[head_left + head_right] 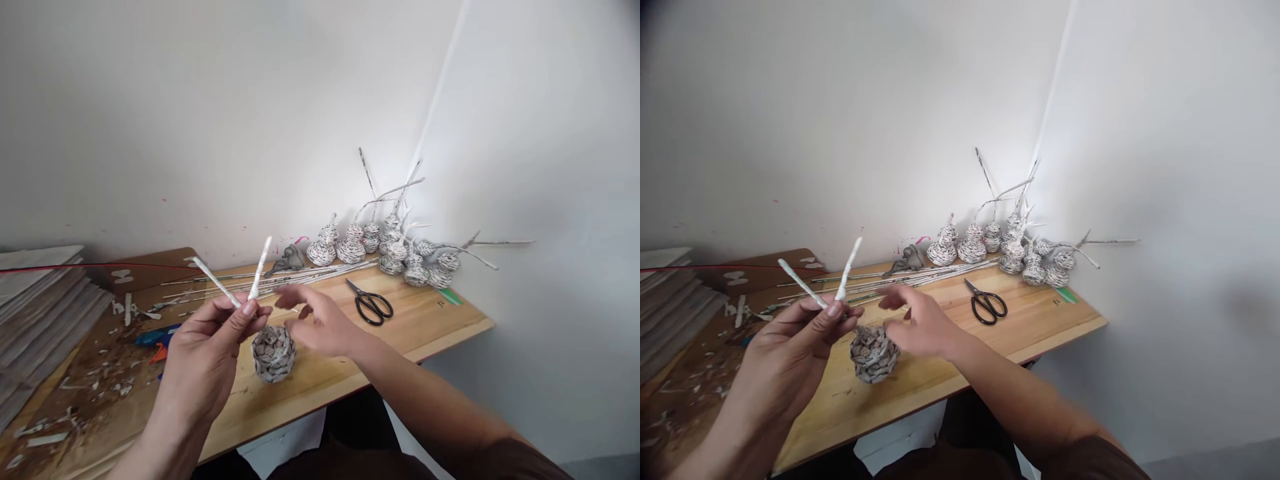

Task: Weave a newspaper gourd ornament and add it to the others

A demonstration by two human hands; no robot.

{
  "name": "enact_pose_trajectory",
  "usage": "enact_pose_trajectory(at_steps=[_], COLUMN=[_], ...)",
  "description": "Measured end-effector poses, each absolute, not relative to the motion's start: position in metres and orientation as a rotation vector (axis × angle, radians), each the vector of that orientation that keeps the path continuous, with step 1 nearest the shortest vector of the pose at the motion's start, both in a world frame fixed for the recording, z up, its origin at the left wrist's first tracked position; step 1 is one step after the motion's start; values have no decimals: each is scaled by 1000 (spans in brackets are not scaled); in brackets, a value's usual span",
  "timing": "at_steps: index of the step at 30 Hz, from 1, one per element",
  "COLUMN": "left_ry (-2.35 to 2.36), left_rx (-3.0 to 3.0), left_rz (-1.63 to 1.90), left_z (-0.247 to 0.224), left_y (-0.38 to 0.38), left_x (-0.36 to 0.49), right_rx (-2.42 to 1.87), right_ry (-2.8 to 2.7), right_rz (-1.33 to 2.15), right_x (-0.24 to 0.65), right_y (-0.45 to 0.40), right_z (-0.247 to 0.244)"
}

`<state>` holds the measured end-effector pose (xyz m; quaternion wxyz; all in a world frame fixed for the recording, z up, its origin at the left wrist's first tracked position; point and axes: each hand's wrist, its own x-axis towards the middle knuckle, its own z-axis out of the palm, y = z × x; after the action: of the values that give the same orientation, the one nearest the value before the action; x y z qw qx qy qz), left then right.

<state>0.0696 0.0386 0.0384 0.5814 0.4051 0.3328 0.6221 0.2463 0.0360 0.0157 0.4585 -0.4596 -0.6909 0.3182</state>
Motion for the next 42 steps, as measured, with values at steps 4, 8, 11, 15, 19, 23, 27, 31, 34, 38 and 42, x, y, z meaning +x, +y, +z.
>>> enact_pose_trajectory(at_steps=[4, 8, 11, 15, 19, 23, 27, 31, 34, 38, 42], left_ry=[717, 712, 764, 884, 958, 1010, 1058, 1066, 1089, 1108, 1117], left_rx=[894, 946, 1052, 1030, 1045, 999, 998, 1034, 1008, 990, 1032], left_rz=[1482, 1434, 1452, 1447, 1355, 1297, 1195, 1135, 1161, 1170, 1126], left_z=[41, 42, 38, 17, -13, -33, -45, -50, -49, -48, -52], left_y=[43, 44, 46, 50, 50, 45, 38, 30, 22, 15, 14], left_x=[78, 89, 87, 65, 39, 30, 34, 41, 45, 49, 48], right_rx=[-1037, -1135, -1189, -1306, -1646, -1852, -1954, -1981, -1986, -1996, -2018], right_ry=[-1941, -1904, -1829, -1694, -1494, -1307, -1259, -1289, -1308, -1322, -1318], right_rz=[736, 648, 670, 532, 189, 25, -39, -56, -67, -66, -52], right_x=[241, 235, 244, 287, 357, 418, 443, 446, 445, 444, 444], right_y=[26, 23, 26, 37, 57, 76, 92, 102, 102, 96, 93], right_z=[-4, -14, -16, -13, -11, -18, -31, -42, -47, -52, -53])
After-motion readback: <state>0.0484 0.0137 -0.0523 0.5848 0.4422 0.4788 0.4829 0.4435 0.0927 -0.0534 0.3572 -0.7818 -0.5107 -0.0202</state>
